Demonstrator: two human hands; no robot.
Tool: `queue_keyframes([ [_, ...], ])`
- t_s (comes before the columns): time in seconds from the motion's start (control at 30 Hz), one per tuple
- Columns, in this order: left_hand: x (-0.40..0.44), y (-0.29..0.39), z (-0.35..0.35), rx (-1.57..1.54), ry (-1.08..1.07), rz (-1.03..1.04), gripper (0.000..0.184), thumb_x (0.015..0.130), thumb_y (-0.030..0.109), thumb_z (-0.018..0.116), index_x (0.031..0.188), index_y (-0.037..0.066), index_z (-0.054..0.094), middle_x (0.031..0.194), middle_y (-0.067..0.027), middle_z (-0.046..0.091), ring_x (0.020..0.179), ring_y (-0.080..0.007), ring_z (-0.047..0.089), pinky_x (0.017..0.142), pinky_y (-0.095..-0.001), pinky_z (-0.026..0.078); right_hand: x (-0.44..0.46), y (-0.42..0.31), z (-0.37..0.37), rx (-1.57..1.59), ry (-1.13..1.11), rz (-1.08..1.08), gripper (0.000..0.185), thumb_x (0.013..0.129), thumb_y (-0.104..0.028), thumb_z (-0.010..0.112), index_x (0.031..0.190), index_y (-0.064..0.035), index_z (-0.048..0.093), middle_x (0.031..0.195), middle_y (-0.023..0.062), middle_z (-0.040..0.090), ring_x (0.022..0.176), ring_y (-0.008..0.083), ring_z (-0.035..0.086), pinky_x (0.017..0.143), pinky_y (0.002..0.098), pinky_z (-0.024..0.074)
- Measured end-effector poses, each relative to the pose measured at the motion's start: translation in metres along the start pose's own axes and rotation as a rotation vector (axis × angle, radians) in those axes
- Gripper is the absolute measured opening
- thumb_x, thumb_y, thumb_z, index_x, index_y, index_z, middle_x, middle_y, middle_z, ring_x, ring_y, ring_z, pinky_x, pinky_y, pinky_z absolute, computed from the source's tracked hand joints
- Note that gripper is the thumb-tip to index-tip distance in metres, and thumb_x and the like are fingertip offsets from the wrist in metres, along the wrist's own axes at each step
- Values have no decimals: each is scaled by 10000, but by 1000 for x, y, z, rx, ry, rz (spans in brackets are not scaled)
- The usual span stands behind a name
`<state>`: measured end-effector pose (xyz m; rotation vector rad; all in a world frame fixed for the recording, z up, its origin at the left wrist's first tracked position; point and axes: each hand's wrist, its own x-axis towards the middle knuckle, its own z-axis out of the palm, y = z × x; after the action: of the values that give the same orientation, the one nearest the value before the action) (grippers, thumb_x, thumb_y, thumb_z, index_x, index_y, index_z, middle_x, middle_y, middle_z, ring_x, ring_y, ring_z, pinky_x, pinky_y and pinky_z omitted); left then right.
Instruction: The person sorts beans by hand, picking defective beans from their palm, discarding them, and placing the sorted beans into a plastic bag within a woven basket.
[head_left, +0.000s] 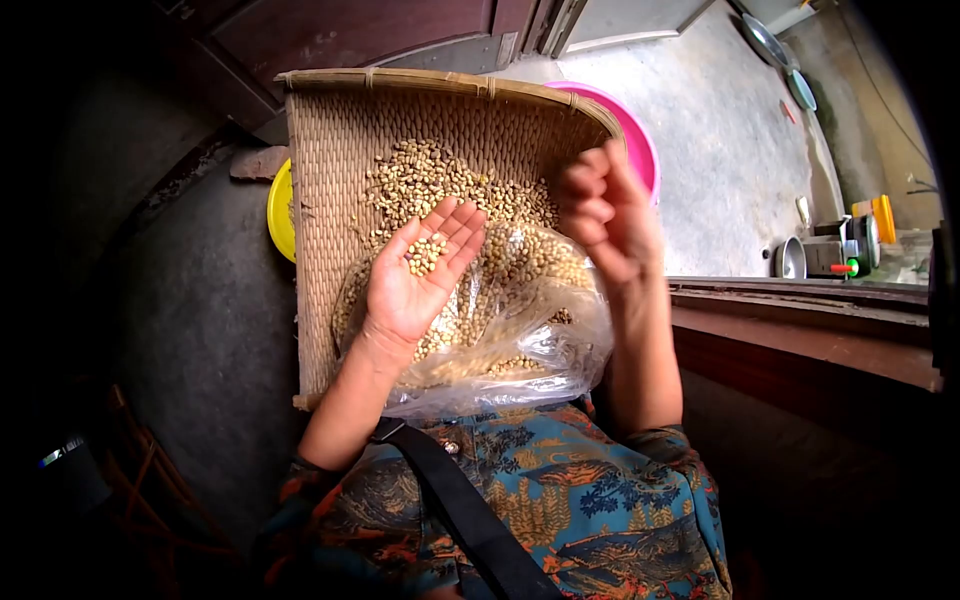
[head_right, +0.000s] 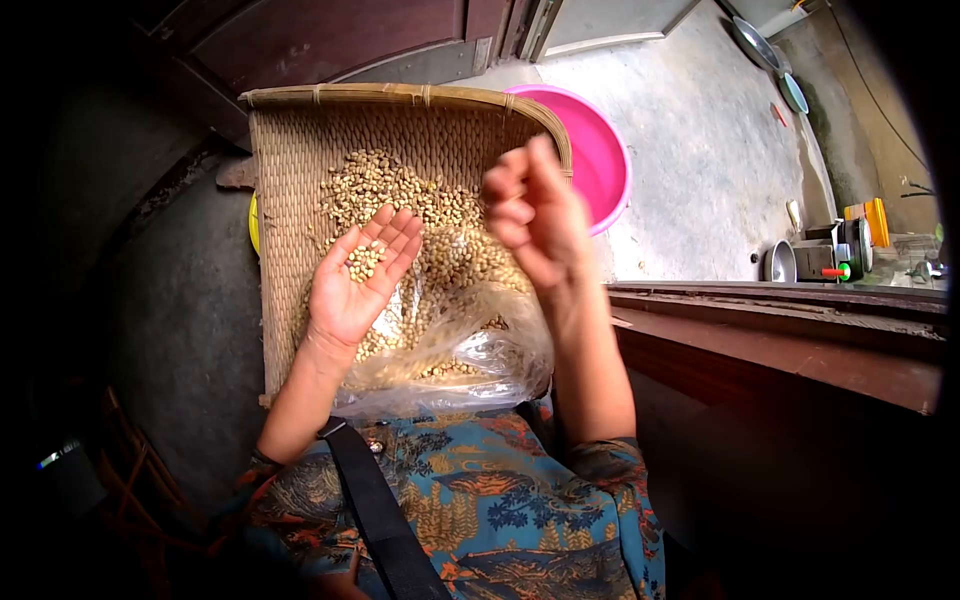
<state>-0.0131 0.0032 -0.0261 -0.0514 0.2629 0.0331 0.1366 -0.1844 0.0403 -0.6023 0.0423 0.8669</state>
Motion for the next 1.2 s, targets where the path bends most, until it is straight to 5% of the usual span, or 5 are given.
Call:
queue_keyframes([
  [0.37,0,3,9,-45,-41,-11,488,1034,193,381,1441,-72,336,1536,-268,275,1461,-376,215,1216,-491,200,32,-74,-97,-2097,655,-966,305,998,-283,541,1132,-45,677,1107,113,691,1007,291,651,914,350,485],
  [0.57,3,-4,22,2,-41,-52,538,1044,282,379,1446,-72,330,1513,-258,327,1433,-376,280,1201,-494,236,-15,10,13,-1530,6,-894,274,802,85,690,1046,-36,667,942,105,658,843,203,651,721,289,525],
  [0.73,4,-5,8,5,-166,-123,535,1049,314,369,1429,-64,378,1446,-238,433,1329,-313,426,1151,-427,327,-9,51,18,-1588,-247,-739,245,803,5,712,1041,-14,660,981,145,648,871,324,640,740,387,525],
  [0.9,-1,-14,28,227,116,2,494,1048,316,365,1367,-47,472,1315,-133,562,1196,-205,497,1112,-379,346,-5,61,27,-1735,-292,-716,309,779,5,681,1084,-29,639,943,141,610,868,329,610,762,406,507],
  [1.2,10,-31,-1,209,-217,-53,454,1031,357,398,1303,56,602,1244,-63,613,1189,-205,504,1061,-405,391,-17,59,47,-2005,-310,-694,209,829,86,610,1013,-3,653,936,143,621,827,304,648,715,363,521],
])
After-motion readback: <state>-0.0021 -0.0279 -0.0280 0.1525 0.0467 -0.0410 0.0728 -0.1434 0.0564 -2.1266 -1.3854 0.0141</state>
